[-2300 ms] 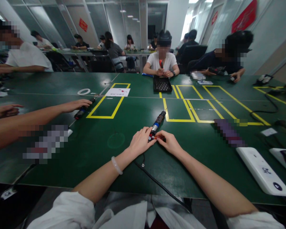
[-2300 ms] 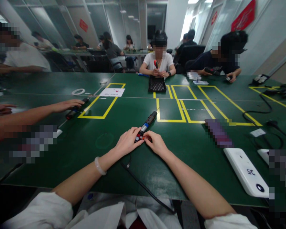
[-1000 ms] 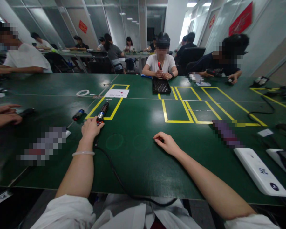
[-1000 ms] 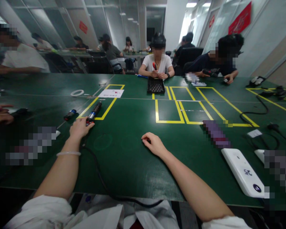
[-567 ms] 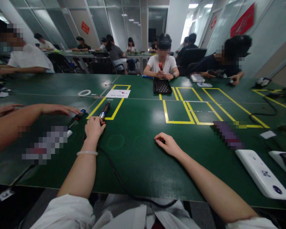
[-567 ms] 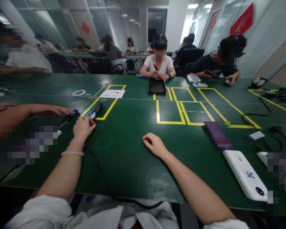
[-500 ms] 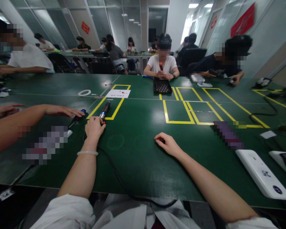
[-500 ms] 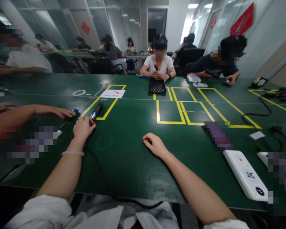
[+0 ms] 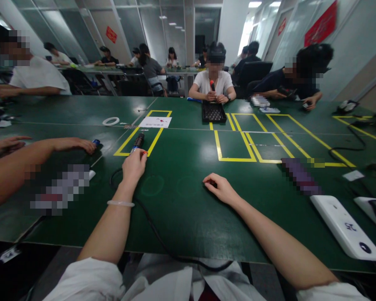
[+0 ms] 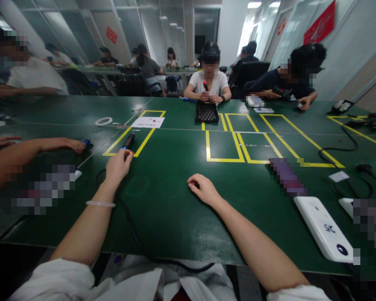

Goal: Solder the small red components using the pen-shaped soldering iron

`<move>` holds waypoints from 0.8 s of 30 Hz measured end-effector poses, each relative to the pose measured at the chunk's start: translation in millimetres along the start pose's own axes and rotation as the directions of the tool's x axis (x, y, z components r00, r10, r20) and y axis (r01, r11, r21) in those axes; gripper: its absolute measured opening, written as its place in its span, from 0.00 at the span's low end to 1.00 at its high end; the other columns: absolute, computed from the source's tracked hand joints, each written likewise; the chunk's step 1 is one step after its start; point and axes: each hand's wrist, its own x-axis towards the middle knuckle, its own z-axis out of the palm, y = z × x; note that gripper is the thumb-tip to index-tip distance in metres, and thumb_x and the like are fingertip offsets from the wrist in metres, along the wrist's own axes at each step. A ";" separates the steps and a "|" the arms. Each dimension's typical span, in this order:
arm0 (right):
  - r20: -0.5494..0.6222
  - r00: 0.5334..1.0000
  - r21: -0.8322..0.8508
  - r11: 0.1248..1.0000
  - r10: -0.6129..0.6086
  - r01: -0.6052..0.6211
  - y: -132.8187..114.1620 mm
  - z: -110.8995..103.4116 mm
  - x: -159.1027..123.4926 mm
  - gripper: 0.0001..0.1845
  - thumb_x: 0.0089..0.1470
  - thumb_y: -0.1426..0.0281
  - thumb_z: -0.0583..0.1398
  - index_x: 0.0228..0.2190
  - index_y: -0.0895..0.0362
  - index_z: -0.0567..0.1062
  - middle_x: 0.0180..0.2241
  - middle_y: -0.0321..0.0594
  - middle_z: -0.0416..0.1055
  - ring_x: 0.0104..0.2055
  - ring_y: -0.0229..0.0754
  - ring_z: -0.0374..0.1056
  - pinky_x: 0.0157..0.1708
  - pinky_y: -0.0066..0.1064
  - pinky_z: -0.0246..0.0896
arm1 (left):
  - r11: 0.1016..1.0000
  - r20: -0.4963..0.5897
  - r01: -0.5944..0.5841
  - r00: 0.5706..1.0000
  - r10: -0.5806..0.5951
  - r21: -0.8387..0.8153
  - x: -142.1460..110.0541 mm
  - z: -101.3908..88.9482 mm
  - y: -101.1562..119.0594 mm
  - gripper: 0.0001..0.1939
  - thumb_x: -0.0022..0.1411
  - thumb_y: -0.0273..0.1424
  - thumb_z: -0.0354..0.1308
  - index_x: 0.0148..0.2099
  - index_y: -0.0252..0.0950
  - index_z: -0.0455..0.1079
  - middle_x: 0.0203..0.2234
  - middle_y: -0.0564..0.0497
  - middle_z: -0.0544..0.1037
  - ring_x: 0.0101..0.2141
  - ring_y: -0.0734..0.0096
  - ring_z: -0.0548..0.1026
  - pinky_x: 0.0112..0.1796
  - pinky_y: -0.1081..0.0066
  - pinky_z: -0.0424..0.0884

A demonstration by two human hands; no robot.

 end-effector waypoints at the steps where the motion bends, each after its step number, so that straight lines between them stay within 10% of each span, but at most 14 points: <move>1: 0.000 1.000 -0.001 1.000 -0.002 0.002 0.1 0.3 0.2 0.05 0.58 0.72 0.57 0.37 0.56 0.73 0.33 0.39 0.71 0.36 0.40 0.67 0.38 0.32 0.62 | 0.987 0.066 -0.049 0.996 0.059 -0.150 -3.1 2.4 10.5 0.18 0.67 0.40 0.45 0.50 0.35 0.68 0.42 0.43 0.77 0.43 0.58 0.74 0.46 0.62 0.66; 7: 0.007 1.000 0.053 0.999 0.011 -0.012 -0.9 3.0 -0.3 0.07 0.58 0.73 0.57 0.39 0.56 0.72 0.34 0.39 0.71 0.35 0.39 0.67 0.37 0.30 0.62 | 0.705 0.362 -0.124 0.788 0.498 -0.698 -41.6 20.1 88.4 0.18 0.64 0.40 0.53 0.50 0.36 0.71 0.42 0.47 0.78 0.41 0.67 0.76 0.43 0.68 0.69; 16: 0.065 0.998 0.162 0.987 -0.004 -0.006 -6.1 5.1 -1.5 0.14 0.54 0.73 0.60 0.44 0.55 0.68 0.37 0.38 0.73 0.35 0.37 0.69 0.38 0.30 0.64 | 0.540 0.481 0.107 0.617 0.622 -0.835 -75.1 34.4 121.6 0.15 0.61 0.38 0.59 0.45 0.32 0.69 0.37 0.46 0.77 0.39 0.70 0.75 0.42 0.69 0.69; 24: 0.041 0.999 0.142 0.990 -0.001 -0.004 -11.6 4.8 -1.3 0.09 0.55 0.71 0.60 0.40 0.55 0.70 0.33 0.37 0.72 0.33 0.37 0.68 0.36 0.29 0.64 | 0.497 0.479 0.172 0.644 0.596 -0.850 -76.6 38.3 121.2 0.15 0.59 0.36 0.61 0.45 0.33 0.66 0.36 0.48 0.77 0.37 0.71 0.75 0.40 0.70 0.69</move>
